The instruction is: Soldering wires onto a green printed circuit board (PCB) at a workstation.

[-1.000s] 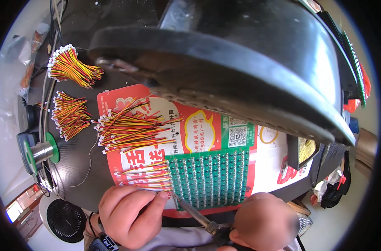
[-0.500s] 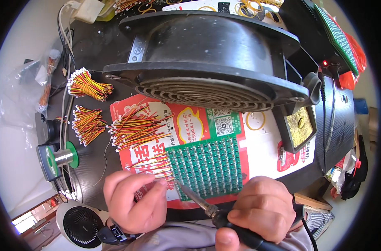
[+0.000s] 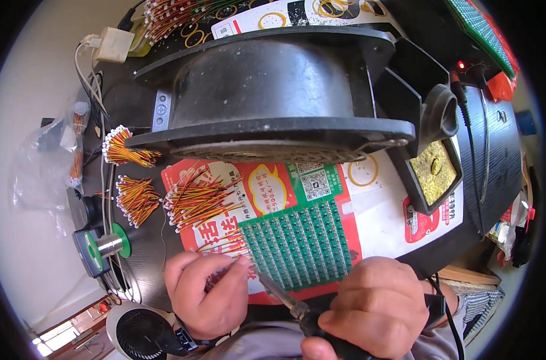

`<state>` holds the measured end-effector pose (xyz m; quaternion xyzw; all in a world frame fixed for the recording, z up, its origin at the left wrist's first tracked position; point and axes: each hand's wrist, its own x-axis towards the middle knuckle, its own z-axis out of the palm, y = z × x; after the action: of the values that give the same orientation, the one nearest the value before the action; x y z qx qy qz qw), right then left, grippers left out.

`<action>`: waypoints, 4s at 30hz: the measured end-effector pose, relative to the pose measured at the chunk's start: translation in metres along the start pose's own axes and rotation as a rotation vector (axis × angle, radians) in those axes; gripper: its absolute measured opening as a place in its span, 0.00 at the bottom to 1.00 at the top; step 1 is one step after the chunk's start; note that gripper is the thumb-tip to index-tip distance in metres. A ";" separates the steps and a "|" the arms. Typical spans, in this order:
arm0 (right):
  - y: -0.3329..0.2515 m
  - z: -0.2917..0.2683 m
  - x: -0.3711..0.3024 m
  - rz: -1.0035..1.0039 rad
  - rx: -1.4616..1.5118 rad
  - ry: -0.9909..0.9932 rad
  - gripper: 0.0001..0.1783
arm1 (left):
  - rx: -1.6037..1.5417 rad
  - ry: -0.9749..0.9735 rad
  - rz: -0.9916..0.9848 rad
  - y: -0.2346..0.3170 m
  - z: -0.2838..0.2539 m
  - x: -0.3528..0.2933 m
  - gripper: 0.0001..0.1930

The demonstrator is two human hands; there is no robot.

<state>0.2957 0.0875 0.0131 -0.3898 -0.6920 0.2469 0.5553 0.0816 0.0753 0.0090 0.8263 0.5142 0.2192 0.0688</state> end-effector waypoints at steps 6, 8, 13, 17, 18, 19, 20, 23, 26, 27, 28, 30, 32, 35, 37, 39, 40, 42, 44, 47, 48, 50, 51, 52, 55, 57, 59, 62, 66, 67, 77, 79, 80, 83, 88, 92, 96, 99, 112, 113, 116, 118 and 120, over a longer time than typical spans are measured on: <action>-0.001 -0.002 0.001 -0.015 -0.025 0.012 0.16 | -0.015 0.039 0.008 0.000 -0.003 0.002 0.13; 0.001 0.002 -0.001 -0.006 -0.002 0.003 0.16 | 0.000 0.019 -0.028 -0.002 -0.003 0.001 0.13; -0.004 -0.003 0.000 0.032 -0.034 -0.001 0.16 | 0.010 -0.010 -0.043 -0.001 0.000 0.006 0.14; -0.003 -0.003 0.000 0.047 -0.019 -0.007 0.16 | 0.011 0.023 -0.052 0.000 -0.003 0.004 0.14; -0.003 -0.002 0.000 0.041 -0.011 -0.009 0.15 | 0.024 0.038 -0.053 0.000 -0.004 0.004 0.13; -0.002 -0.002 -0.001 0.041 -0.012 -0.010 0.15 | 0.023 0.039 -0.054 -0.001 -0.002 0.005 0.13; -0.002 -0.002 -0.001 0.034 -0.019 -0.010 0.15 | 0.011 0.044 -0.067 -0.001 0.000 0.005 0.14; -0.002 -0.001 -0.001 0.031 -0.023 -0.003 0.16 | 0.005 0.044 -0.086 -0.002 0.002 0.008 0.14; -0.001 -0.001 -0.001 0.023 -0.016 -0.001 0.16 | 0.001 0.032 -0.098 -0.002 0.001 0.008 0.15; -0.001 -0.001 -0.001 0.011 -0.013 -0.005 0.15 | -0.008 0.026 -0.105 -0.002 0.001 0.008 0.15; 0.000 -0.001 -0.001 0.010 -0.011 -0.005 0.15 | -0.006 0.026 -0.105 -0.002 0.000 0.007 0.15; 0.000 0.000 -0.001 0.015 -0.009 -0.004 0.15 | 0.008 0.052 -0.127 -0.001 -0.003 0.007 0.15; 0.000 -0.001 -0.001 0.012 -0.010 -0.006 0.15 | 0.005 0.047 -0.124 -0.003 -0.001 0.009 0.15; -0.001 -0.001 0.000 0.008 -0.013 0.002 0.15 | 0.012 0.036 -0.132 -0.004 0.000 0.009 0.15; -0.002 -0.002 0.001 0.005 -0.022 0.013 0.16 | 0.016 0.033 -0.139 -0.003 -0.003 0.009 0.15; -0.005 -0.005 0.002 -0.014 -0.047 0.058 0.16 | 0.005 0.087 -0.126 -0.001 -0.011 0.012 0.14; -0.003 -0.002 0.002 -0.023 -0.030 0.057 0.16 | 0.023 0.123 -0.157 -0.005 -0.013 0.008 0.13; 0.000 0.000 0.000 -0.022 -0.002 -0.003 0.16 | 0.006 0.141 -0.205 -0.017 -0.018 0.003 0.12; 0.002 -0.003 0.000 -0.041 0.005 -0.033 0.15 | -0.106 0.161 -0.292 -0.022 -0.023 0.005 0.09; 0.000 -0.007 0.000 -0.046 -0.007 -0.055 0.15 | -0.101 0.146 -0.254 -0.025 -0.032 0.018 0.08; -0.002 -0.008 0.000 -0.036 -0.011 -0.050 0.15 | -0.063 0.107 -0.245 -0.025 -0.035 0.023 0.08; -0.004 -0.010 0.000 -0.039 -0.011 -0.053 0.14 | -0.016 0.058 -0.209 -0.031 -0.038 0.029 0.10; -0.004 -0.011 -0.001 -0.035 -0.013 -0.058 0.14 | 0.028 0.003 -0.175 -0.032 -0.037 0.029 0.12; -0.004 -0.012 0.000 -0.039 -0.013 -0.055 0.14 | 0.022 -0.002 -0.162 -0.035 -0.034 0.028 0.11; -0.001 -0.014 -0.001 -0.033 0.002 -0.098 0.14 | -0.019 0.022 -0.201 -0.029 -0.025 0.031 0.08; 0.000 -0.012 0.000 -0.045 0.011 -0.114 0.14 | -0.005 0.032 -0.204 -0.029 -0.021 0.032 0.07; -0.001 -0.014 0.002 -0.043 0.008 -0.123 0.14 | -0.047 -0.018 -0.218 -0.030 -0.021 0.033 0.08; -0.001 -0.015 0.002 -0.042 0.005 -0.125 0.14 | -0.060 -0.031 -0.224 -0.033 -0.019 0.032 0.08; 0.002 -0.012 0.002 -0.037 0.013 -0.107 0.14 | -0.147 0.000 -0.276 -0.035 -0.023 0.024 0.08; 0.001 -0.012 0.002 -0.037 0.011 -0.107 0.14 | -0.146 -0.012 -0.260 -0.037 -0.026 0.021 0.09; -0.001 -0.011 -0.002 -0.004 0.000 -0.098 0.13 | -0.164 0.110 -0.285 -0.035 -0.027 0.015 0.09; -0.002 -0.009 -0.003 0.002 -0.012 -0.079 0.13 | -0.166 0.133 -0.267 -0.035 -0.027 0.012 0.07; -0.003 -0.008 -0.004 0.006 -0.024 -0.053 0.14 | -0.254 0.153 -0.313 -0.032 -0.027 0.010 0.07; -0.003 -0.006 -0.005 0.017 -0.030 -0.026 0.14 | -0.342 0.147 -0.417 -0.025 -0.033 0.015 0.08; -0.002 -0.001 -0.006 0.020 -0.030 0.007 0.14 | -0.568 0.045 -0.383 -0.031 -0.037 0.011 0.06; -0.003 0.000 -0.007 0.013 -0.028 0.034 0.14 | -0.833 0.047 -0.583 -0.029 -0.033 0.005 0.05; -0.007 -0.003 -0.007 0.023 -0.022 0.011 0.13 | -0.990 -0.060 -0.636 -0.025 -0.040 0.002 0.04; -0.002 -0.009 -0.008 0.025 0.019 -0.090 0.13 | -1.198 -0.039 -0.737 -0.024 -0.038 0.005 0.03; 0.004 -0.012 -0.009 0.011 0.023 -0.074 0.18 | -0.790 0.030 -0.281 -0.027 -0.041 0.001 0.05; 0.004 -0.011 -0.009 0.005 0.023 -0.055 0.18 | -0.800 0.027 -0.284 -0.027 -0.041 -0.001 0.05; 0.007 0.005 -0.012 -0.008 0.003 0.084 0.17 | -0.842 -0.003 -0.320 -0.022 -0.036 -0.013 0.04; 0.002 0.014 -0.015 0.020 0.007 0.149 0.18 | -0.700 0.042 -0.287 -0.014 -0.031 -0.014 0.05; -0.004 0.017 -0.014 0.042 0.011 0.217 0.18 | -0.504 0.115 -0.294 -0.001 -0.033 -0.019 0.09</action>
<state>0.2798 0.0750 0.0034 -0.4256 -0.6182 0.2187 0.6237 0.0592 0.0559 0.0326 0.6861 0.5609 0.3739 0.2735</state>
